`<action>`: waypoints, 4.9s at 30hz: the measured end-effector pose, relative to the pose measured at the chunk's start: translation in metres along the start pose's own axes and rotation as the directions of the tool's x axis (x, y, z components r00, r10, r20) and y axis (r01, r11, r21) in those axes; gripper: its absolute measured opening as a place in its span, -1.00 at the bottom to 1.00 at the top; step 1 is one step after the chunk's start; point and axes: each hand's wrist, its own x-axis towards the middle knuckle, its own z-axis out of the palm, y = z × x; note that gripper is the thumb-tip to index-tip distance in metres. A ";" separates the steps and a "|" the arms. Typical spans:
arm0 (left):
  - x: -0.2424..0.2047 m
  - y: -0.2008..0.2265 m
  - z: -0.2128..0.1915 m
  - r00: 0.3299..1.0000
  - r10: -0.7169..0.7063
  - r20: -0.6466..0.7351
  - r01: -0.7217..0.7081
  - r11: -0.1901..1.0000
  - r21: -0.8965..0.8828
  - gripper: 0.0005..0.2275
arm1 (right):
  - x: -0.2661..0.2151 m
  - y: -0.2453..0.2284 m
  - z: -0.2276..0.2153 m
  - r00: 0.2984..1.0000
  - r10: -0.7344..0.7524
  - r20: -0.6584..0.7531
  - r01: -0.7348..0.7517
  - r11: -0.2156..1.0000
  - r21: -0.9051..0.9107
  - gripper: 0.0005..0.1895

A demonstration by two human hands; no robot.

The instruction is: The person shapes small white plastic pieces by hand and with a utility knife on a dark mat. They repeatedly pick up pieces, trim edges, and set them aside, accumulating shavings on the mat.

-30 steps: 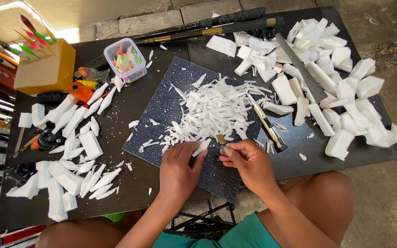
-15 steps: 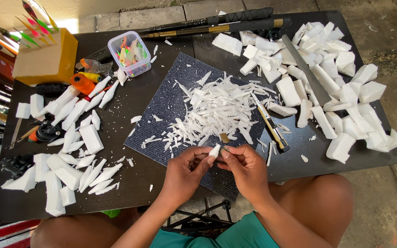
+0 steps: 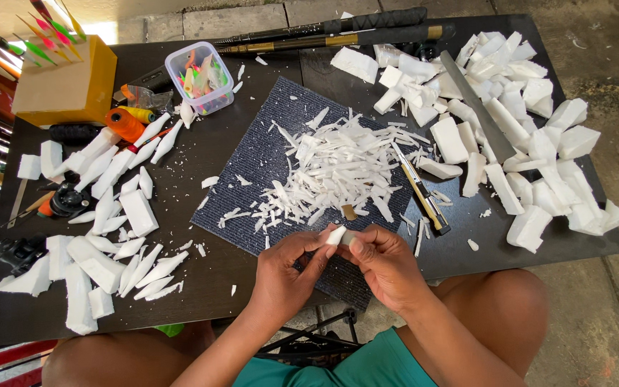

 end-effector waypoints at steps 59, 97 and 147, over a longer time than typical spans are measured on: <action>-0.021 -0.014 -0.002 0.898 0.348 0.270 -0.436 0.610 0.662 -0.78 | -0.003 -0.002 0.026 0.971 -0.134 -0.197 0.092 0.974 -0.209 -0.85; -0.010 -0.002 -0.008 0.963 -0.098 0.251 0.091 0.995 0.041 -0.83 | -0.010 -0.012 0.029 0.906 -0.422 0.038 0.361 0.721 -0.591 -0.95; -0.014 -0.052 -0.010 0.930 0.220 0.295 -0.363 0.679 0.638 -0.85 | 0.001 -0.023 0.028 0.883 -0.142 0.446 0.436 -0.102 -0.894 -0.63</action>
